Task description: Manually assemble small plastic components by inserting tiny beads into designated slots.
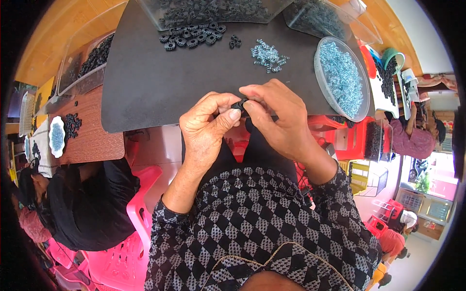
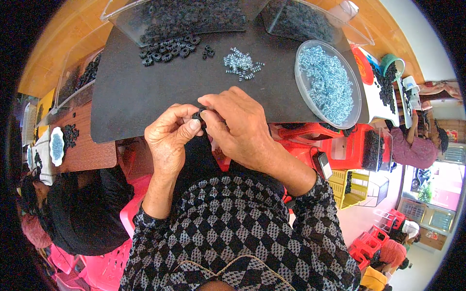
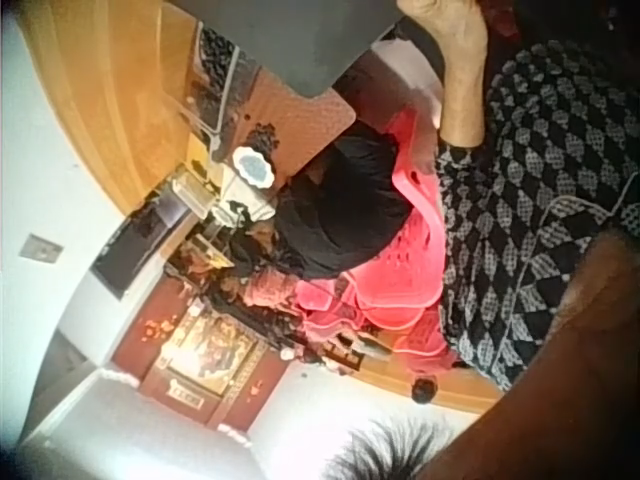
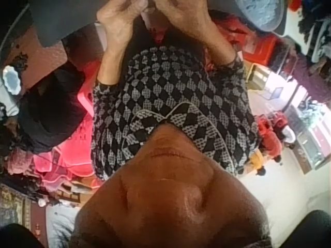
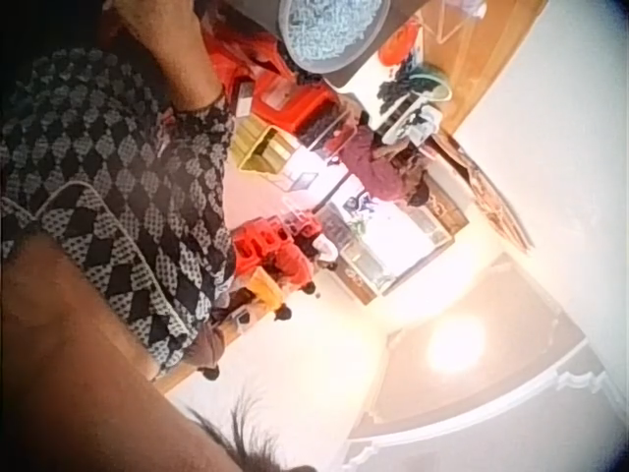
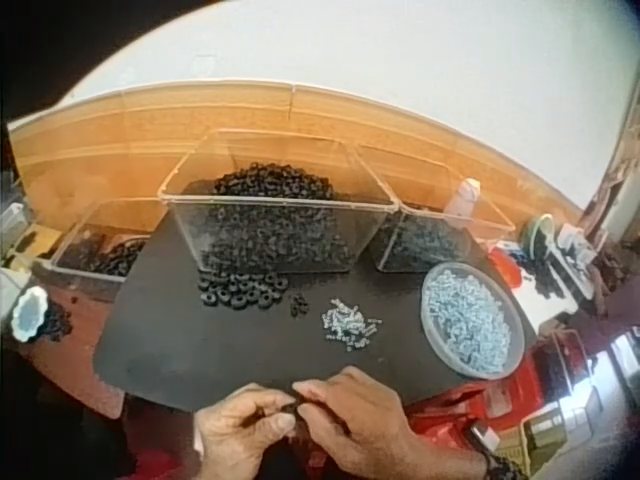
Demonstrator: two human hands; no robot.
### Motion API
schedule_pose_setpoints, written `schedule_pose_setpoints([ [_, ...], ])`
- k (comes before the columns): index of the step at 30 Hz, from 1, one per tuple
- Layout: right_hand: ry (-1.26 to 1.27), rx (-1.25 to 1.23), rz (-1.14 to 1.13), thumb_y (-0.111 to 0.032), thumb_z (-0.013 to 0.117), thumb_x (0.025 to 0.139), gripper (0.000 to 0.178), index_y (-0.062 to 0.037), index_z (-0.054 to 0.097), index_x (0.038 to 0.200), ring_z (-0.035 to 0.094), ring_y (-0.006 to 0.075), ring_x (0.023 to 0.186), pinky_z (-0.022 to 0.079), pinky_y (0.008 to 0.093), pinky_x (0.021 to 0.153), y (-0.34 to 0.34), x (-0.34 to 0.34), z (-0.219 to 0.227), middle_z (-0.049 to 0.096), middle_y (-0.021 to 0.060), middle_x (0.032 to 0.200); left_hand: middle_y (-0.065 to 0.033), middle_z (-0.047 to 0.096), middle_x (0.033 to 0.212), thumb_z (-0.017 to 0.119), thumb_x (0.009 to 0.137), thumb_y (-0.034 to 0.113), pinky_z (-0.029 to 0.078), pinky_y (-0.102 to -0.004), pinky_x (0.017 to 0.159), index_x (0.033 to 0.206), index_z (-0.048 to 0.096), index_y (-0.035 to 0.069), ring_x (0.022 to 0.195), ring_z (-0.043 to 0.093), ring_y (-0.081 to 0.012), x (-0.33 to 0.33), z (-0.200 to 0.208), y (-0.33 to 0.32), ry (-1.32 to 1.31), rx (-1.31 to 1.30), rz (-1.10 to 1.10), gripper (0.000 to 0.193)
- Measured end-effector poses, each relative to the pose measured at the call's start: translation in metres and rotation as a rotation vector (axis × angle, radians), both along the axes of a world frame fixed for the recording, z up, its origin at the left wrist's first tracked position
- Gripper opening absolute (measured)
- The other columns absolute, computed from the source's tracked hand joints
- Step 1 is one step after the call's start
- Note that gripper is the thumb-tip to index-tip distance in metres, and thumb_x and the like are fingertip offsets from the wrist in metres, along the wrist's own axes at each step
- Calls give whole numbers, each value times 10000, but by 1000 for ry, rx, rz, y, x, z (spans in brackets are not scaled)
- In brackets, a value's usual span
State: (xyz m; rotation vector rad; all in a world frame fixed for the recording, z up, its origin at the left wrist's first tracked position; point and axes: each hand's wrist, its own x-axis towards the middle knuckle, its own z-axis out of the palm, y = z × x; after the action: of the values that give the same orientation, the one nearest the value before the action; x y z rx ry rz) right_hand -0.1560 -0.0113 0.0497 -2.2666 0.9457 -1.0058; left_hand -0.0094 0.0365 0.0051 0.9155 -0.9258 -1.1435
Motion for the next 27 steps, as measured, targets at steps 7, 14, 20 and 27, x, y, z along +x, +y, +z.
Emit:
schedule_pose_setpoints([
  [7,-11,-210,72,47,618,742,182,37,625,924,534,238,602,414,316,548,-3,0,-2,598,101,713,-32,609,847,649,820,-11,499,-206,649,979,636,-42,719,576,-83,-3,-3,1,72,33,9,163],
  [14,-3,-284,41,50,627,740,170,45,619,910,538,243,601,414,325,538,-2,1,-5,598,105,718,-37,626,824,642,836,9,509,-198,635,998,624,-35,698,582,-77,-6,-5,2,93,29,16,168],
  [20,81,-334,76,76,638,707,226,54,606,930,525,254,581,411,331,512,0,0,-3,589,115,731,-19,618,785,632,842,6,497,-190,598,980,619,-34,659,570,-65,-7,-4,6,28,37,44,144],
  [27,-23,-479,97,99,653,674,286,89,590,952,496,245,543,389,326,463,-5,2,-15,566,123,715,2,584,724,630,825,-31,440,-179,529,939,634,-35,598,518,-47,-12,-6,4,-27,-45,130,114],
])
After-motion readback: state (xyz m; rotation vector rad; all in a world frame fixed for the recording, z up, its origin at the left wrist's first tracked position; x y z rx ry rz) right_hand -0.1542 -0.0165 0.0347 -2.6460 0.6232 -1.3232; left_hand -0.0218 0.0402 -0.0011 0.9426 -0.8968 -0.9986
